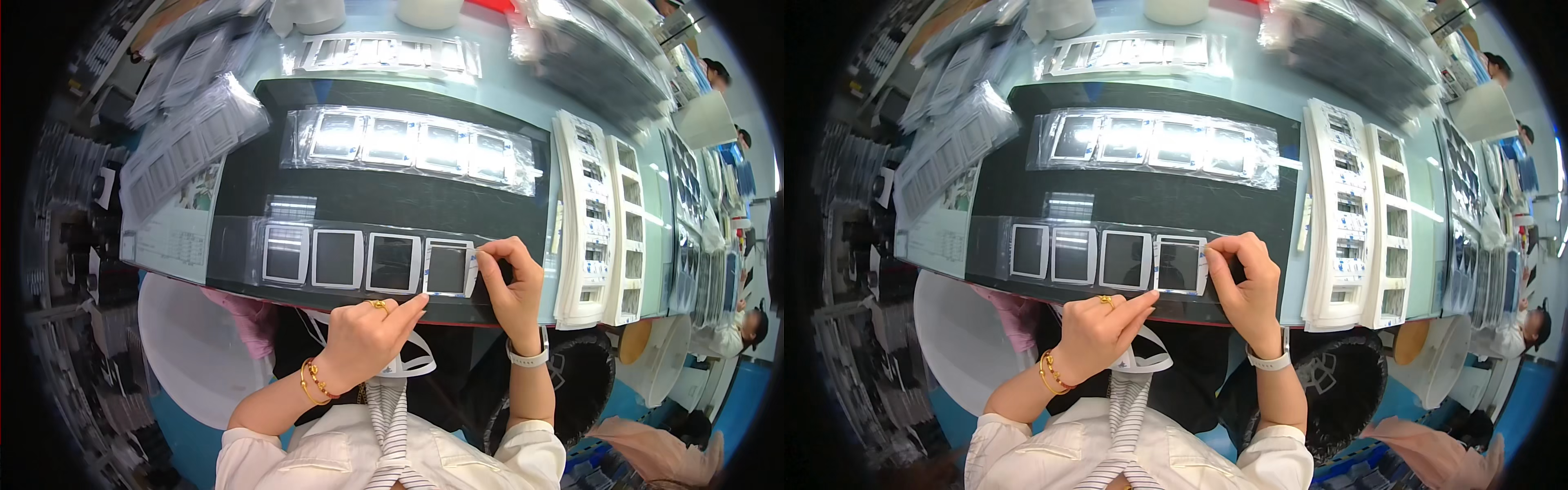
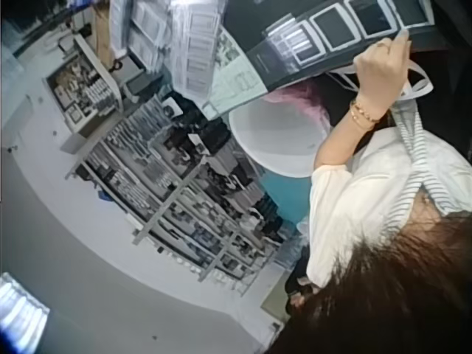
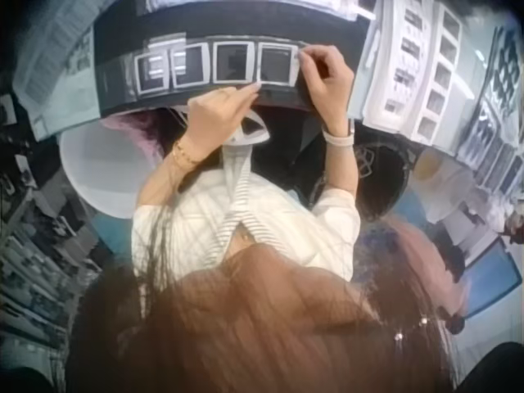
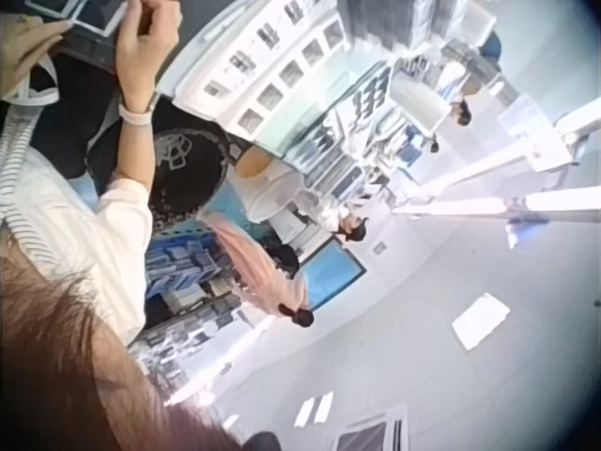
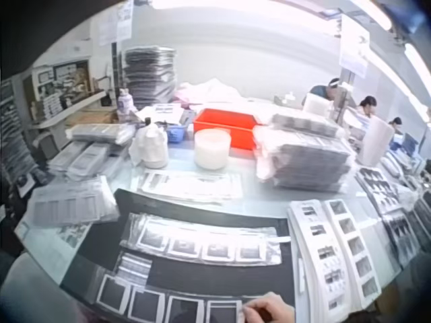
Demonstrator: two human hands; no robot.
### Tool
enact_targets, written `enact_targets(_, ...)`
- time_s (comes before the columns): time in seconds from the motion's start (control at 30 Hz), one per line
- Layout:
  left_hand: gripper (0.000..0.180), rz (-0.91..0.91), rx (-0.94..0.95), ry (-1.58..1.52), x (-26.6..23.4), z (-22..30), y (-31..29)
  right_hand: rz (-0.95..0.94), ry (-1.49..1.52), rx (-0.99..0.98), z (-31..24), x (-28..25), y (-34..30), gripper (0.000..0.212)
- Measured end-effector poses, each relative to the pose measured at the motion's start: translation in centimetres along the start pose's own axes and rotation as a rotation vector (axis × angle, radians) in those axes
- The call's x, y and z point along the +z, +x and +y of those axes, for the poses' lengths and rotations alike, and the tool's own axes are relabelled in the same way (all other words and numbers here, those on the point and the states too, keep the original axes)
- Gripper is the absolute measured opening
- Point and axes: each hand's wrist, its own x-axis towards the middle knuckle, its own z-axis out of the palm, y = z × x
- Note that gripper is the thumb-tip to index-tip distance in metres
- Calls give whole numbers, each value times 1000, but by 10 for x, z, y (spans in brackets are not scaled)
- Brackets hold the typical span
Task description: The person peels backing strips and applies adhesive tape frames onto rectangular plates laid on the table, pressing them down by hand. The person then folds a protective plastic sheet over the plates, presses the film flat, and sets the finished set aside.
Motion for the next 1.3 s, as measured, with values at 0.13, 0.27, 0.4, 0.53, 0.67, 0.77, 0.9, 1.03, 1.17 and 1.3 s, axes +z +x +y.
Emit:
enact_targets(0.13, 27, -11, 7, 38, 0, 1, 0, 9, -17, -2, -4, 1, 2, 6)
enact_targets(0.27, 27, -27, 12, 44, 1, 1, 1, 13, -37, -11, -3, 1, 1, 7)
enact_targets(0.4, 27, -46, 11, 49, 1, 6, 3, 12, -51, -18, -6, 0, 1, 6)
enact_targets(0.53, 29, -45, 12, 9, 6, 9, 5, 19, -65, -38, -6, 1, 2, 6)
enact_targets(0.67, 29, -78, 8, -34, 13, 16, 11, 26, -53, -42, -5, 1, 1, 6)
enact_targets(0.77, 29, -102, 3, -46, 16, 24, 16, 27, -52, -44, -5, 0, 1, 6)
enact_targets(0.9, 28, -144, -5, -32, 20, 28, 20, 24, -73, -64, -4, 1, 2, 6)
enact_targets(1.03, 28, -133, 6, -39, 23, 27, 20, -2, -64, -20, -6, 0, 2, 7)
enact_targets(1.17, 29, -122, 41, -28, 25, 26, 18, 26, -88, -70, -4, 0, 3, 8)
enact_targets(1.3, 31, -131, 50, -39, 21, 24, 15, 20, -118, -83, -5, 2, 4, 8)
